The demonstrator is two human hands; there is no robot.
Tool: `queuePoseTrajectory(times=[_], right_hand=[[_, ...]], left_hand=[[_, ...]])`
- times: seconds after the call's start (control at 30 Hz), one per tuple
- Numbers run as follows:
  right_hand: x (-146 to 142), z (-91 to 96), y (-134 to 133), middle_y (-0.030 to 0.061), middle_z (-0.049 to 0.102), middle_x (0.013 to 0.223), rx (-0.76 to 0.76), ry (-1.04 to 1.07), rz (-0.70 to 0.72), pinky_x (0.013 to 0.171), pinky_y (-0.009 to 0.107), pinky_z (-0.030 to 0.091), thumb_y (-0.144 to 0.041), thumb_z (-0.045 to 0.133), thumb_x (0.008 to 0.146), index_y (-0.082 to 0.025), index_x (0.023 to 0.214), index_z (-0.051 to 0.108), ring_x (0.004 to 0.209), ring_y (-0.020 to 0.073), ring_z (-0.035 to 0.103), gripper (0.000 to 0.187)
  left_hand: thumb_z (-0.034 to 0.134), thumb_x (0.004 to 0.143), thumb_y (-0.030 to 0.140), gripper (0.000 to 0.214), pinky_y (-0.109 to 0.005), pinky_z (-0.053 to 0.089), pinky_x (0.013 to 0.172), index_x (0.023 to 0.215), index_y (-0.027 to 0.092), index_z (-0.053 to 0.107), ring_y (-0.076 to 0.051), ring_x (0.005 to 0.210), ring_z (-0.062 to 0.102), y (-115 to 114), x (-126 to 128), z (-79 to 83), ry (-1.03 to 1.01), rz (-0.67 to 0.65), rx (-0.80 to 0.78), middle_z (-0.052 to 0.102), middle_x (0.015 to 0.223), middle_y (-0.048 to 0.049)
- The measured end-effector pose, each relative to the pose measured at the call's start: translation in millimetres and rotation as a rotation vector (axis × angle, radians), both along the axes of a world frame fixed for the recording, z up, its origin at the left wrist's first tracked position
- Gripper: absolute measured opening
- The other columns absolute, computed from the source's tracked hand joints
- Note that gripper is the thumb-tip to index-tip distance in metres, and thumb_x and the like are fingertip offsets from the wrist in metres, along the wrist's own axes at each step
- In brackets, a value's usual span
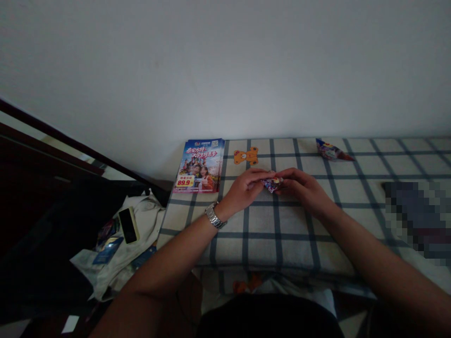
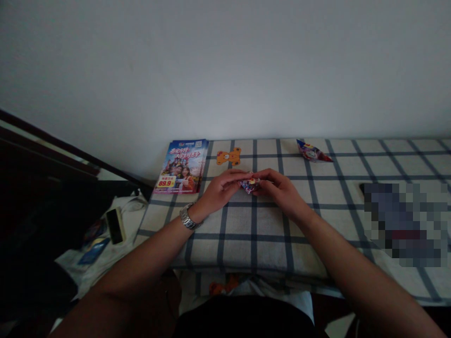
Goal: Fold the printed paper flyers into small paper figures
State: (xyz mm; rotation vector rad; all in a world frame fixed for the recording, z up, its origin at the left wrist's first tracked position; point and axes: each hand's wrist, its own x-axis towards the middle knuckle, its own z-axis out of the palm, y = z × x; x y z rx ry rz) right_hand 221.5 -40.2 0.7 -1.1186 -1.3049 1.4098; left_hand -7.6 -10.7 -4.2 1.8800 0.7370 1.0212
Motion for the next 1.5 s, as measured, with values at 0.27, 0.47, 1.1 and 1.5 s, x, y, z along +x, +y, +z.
queuePoseTrajectory(times=[0.27,0.47,1.1,1.5], right_hand=[[-5,1.6,-2,0.0054,0.075,0.112,-0.028,-0.051,0.010,0.085,0.041,0.068,-0.053,0.084,0.083,-0.024,0.105,0.068,0.090,0.0214,0.076,0.040],[-5,0.1,-2,0.0058,0.077,0.115,0.001,-0.074,0.027,0.086,0.043,0.067,-0.051,0.086,0.081,-0.025,0.104,0.063,0.092,0.0235,0.078,0.041],[-7,-4.3,-3,0.0003,0.070,0.100,0.151,-0.141,0.028,0.074,0.033,0.063,-0.043,0.087,0.081,-0.028,0.106,0.054,0.083,0.0187,0.074,0.044],[-5,-4.3,-5,0.0051,0.078,0.092,0.086,-0.316,0.117,0.080,0.039,0.062,-0.049,0.080,0.087,-0.023,0.106,0.065,0.086,0.0252,0.076,0.035]], left_hand=[[0.069,0.101,0.039,0.026,-0.044,0.058,0.106,0.120,0.025,0.078,-0.024,0.120,0.067,-2,4,-1.3,-0.027,0.056,-0.017,0.068,0.123,-0.0106],[0.077,0.094,0.032,0.040,-0.038,0.061,0.098,0.132,0.023,0.067,-0.020,0.110,0.070,-3,7,-5.9,-0.110,0.009,-0.140,0.068,0.129,-0.0112],[0.073,0.096,0.041,0.027,-0.030,0.058,0.085,0.109,0.018,0.071,-0.018,0.093,0.073,-3,7,-4.6,-0.035,0.119,-0.188,0.077,0.102,-0.0067],[0.074,0.095,0.043,0.027,-0.025,0.054,0.079,0.099,0.017,0.066,-0.014,0.086,0.068,-5,9,3.0,-0.119,0.094,-0.203,0.071,0.093,-0.0034]])
